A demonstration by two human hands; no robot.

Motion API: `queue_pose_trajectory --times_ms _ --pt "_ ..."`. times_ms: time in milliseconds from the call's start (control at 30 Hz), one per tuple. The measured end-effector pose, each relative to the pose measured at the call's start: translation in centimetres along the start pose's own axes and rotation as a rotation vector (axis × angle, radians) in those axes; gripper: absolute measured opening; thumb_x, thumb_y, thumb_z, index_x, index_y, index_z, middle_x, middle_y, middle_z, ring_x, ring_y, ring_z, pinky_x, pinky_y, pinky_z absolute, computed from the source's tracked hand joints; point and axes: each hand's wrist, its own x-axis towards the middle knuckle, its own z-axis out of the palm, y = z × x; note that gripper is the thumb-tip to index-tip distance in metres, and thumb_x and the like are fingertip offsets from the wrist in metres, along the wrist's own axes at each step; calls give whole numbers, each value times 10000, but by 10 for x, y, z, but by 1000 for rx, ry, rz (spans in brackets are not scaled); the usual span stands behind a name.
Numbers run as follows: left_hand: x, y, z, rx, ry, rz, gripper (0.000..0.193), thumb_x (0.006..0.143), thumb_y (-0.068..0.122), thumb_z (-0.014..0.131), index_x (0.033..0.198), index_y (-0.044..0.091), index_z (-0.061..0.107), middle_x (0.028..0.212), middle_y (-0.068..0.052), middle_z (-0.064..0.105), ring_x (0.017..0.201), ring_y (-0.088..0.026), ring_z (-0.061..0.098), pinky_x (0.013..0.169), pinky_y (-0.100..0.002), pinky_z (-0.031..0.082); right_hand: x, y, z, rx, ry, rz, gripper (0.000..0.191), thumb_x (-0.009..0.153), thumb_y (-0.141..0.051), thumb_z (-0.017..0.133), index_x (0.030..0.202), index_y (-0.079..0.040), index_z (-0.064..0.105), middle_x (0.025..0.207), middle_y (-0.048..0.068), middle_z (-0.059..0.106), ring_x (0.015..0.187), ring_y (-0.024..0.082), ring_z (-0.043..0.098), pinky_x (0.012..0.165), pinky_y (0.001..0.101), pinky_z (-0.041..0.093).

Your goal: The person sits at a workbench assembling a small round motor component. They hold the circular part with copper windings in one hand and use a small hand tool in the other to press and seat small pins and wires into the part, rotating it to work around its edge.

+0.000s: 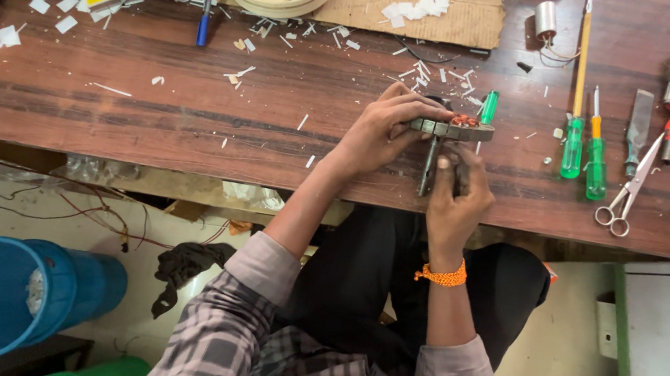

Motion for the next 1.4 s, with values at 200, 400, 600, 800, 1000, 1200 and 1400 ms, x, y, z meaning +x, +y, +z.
queue_pose_trajectory --times_ms 200,400,600,800,1000,1200,1400 --pt "1 0 -1 -16 9 46 419 863 10 742 1262 137 716 1219 -8 733 1087 -246 606 982 -362 542 -1 -10 6 -152 89 -65 236 974 38 600 1165 19 737 979 147 765 768 154 671 694 319 516" --pt "3 5 -5 -3 -37 45 466 883 42 736 1323 189 698 1255 -5 727 1120 -246 612 1020 -367 541 0 -10 5 -303 84 -223 323 927 87 551 1194 23 720 1045 227 741 928 347 754 823 427 571" --pt "-16 11 1 670 -45 379 662 803 54 715 1379 367 623 1506 7 448 1328 -243 452 1136 -375 429 1 -3 0 -321 -12 -168 263 930 61 604 1164 23 719 906 248 695 782 347 698 707 422 517" --pt "-24 -2 -4 726 -95 386 432 903 194 690 1329 255 654 1521 -4 428 1380 -221 420 1141 -396 402 -1 -11 -22 -206 -147 -57 205 964 14 640 1145 -9 732 760 161 660 630 115 556 604 300 472" --pt "-32 -2 15 774 134 491 254 931 194 733 1182 182 696 1323 29 566 1124 -196 508 954 -392 452 13 -37 -57 -303 -315 -41 277 941 -54 732 1217 -28 720 806 138 687 641 106 549 614 288 473" --pt "-43 22 41 496 283 204 129 941 153 774 1041 119 701 963 -19 611 803 -196 655 723 -348 527 44 -77 -71 -511 -525 -275 224 944 -138 747 1168 -131 743 970 120 736 771 236 704 684 347 532" --pt "-39 27 57 -119 464 -203 142 848 115 818 977 66 784 833 -31 637 651 -118 605 598 -274 482 65 -107 -67 -811 -536 -334 159 944 -217 770 1067 -116 780 939 125 719 800 317 680 667 404 506"
